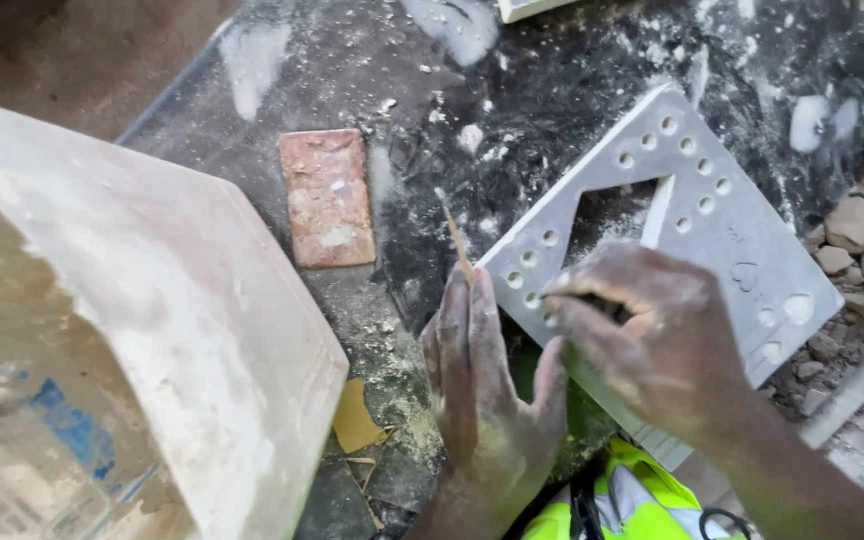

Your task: Using a small wooden stick to clear debris from holes in a decorative plaque and wiping the surface clean.

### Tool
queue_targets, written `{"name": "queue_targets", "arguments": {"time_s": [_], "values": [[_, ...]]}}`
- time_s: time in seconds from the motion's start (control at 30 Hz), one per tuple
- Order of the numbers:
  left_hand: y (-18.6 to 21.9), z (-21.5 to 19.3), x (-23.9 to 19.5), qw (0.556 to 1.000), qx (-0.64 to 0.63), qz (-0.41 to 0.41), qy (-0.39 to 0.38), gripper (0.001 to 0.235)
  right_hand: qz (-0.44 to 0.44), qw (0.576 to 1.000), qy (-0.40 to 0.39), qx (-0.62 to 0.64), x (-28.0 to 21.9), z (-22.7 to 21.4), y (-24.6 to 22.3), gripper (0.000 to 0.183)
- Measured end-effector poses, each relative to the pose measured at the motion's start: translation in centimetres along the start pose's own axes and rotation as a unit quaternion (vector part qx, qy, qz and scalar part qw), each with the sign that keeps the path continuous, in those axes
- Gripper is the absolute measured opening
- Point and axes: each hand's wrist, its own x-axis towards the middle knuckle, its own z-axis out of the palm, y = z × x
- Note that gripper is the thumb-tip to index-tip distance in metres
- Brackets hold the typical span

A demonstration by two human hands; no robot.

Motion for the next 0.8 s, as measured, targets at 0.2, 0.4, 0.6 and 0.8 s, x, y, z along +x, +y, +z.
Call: {"name": "queue_targets", "arguments": {"time_s": [0.2,0.4,0.6,0.8], "values": [[-0.1,-0.5,-0.7,1.0,-0.013,-0.002,-0.007,0.064,-0.032,0.999,-0.004,-0.042,-1.0,1.0,-1.0,0.016],[0.2,-0.6,-0.9,1.0,-0.009,0.002,-0.001,0.056,-0.003,0.998,-0.031,-0.05,-0.8,1.0,-2.0,0.013],[0.2,-0.7,-0.7,0.999,-0.014,0.033,0.01,0.054,0.025,0.999,-0.007,-0.038,-1.2,1.3,-1.7,0.011],[0.0,-0.7,-1.0,0.999,-0.027,0.016,-0.003,0.057,0.002,0.999,-0.004,-0.038,-1.0,1.3,-1.6,0.011]]}}
